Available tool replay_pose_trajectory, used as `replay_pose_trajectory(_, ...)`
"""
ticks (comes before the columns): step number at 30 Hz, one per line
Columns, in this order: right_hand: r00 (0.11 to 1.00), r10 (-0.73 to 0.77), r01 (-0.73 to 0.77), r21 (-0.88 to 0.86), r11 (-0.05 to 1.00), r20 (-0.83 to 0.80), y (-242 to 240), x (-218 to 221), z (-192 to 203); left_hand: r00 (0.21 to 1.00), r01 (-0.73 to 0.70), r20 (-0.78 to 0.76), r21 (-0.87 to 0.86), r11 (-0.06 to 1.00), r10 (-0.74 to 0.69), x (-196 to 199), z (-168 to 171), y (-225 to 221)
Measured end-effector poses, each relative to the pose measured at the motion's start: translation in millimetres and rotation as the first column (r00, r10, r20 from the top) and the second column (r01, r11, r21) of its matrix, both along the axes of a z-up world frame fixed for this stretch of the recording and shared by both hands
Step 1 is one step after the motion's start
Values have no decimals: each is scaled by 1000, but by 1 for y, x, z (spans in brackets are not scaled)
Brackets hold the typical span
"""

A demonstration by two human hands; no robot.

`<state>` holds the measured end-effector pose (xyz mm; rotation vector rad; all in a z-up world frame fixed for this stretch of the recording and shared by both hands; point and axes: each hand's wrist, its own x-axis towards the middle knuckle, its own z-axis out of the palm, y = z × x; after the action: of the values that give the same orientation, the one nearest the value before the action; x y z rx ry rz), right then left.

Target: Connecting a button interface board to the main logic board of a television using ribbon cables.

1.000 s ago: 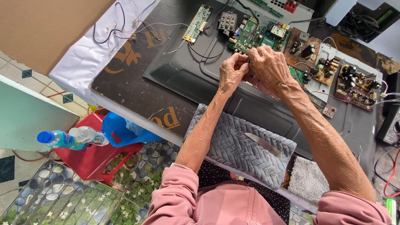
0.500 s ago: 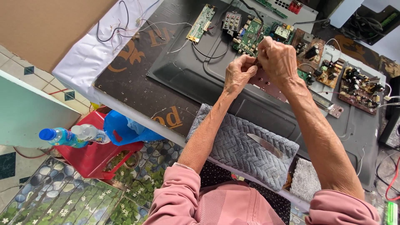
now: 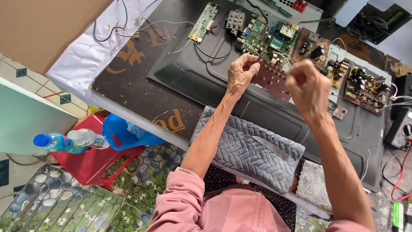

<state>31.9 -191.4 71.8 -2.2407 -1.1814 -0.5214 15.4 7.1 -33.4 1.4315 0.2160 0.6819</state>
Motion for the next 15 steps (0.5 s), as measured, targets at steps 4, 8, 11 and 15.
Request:
replay_pose_trajectory(4, 979, -184, 183, -26, 983, -88, -89, -64, -7, 999, -45, -15, 36, 998, 46, -6, 13, 0)
replay_pose_trajectory(8, 772, -534, 521, -138, 843, -346, -196, -127, -30, 997, -75, -26, 92, 993, 78, -6, 12, -2)
replay_pose_trajectory(11, 691, -490, 584, 11, 812, -531, -277, -175, -64, 997, -80, 5, 111, 991, 80, -4, 11, -3)
replay_pose_trajectory(15, 568, -407, 720, 192, 667, -716, -372, -242, -136, 991, -130, 14, 176, 976, 130, 7, -2, -5)
